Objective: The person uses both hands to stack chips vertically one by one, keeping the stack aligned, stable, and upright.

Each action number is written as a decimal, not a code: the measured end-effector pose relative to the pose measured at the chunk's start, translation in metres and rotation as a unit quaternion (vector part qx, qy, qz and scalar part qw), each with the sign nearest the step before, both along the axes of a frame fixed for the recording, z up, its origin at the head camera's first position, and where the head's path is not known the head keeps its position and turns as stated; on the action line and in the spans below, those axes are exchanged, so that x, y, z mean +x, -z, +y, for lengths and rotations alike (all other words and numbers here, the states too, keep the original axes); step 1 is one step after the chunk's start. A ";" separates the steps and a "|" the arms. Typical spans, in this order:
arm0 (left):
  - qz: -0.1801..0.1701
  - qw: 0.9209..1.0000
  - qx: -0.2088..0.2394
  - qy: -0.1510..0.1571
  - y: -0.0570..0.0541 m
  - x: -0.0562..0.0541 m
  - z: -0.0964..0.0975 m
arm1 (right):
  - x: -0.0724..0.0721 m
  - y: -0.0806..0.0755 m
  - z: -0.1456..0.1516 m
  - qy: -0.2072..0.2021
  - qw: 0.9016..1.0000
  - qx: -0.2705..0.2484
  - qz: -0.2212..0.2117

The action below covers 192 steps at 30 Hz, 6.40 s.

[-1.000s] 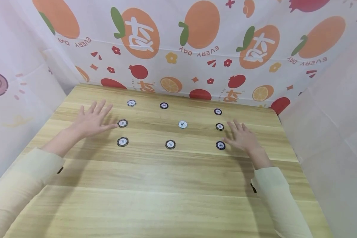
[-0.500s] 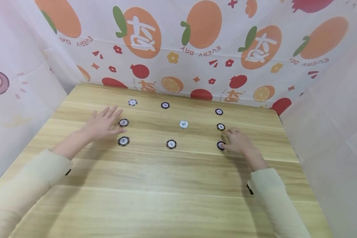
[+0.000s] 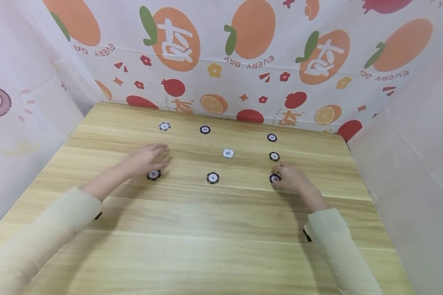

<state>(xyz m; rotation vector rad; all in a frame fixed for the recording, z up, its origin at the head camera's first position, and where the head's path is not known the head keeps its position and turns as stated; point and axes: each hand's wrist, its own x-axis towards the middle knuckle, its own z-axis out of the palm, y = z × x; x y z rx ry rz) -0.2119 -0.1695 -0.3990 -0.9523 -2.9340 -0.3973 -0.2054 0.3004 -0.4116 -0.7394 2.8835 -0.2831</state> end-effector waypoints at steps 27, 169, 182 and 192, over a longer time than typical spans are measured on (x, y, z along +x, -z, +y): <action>-0.048 0.993 0.030 0.102 0.014 0.007 0.094 | 0.003 0.001 -0.004 0.007 1.000 -0.013 -0.007; -0.015 0.998 -0.009 0.061 0.019 0.006 0.152 | -0.013 -0.008 -0.111 -0.114 0.992 -0.038 -0.028; -0.047 0.998 -0.001 0.034 0.014 0.011 0.120 | -0.012 -0.007 -0.145 -0.144 0.989 -0.025 0.004; -0.076 0.997 -0.002 0.006 0.000 0.018 0.097 | -0.012 -0.002 -0.152 -0.157 0.987 -0.027 0.026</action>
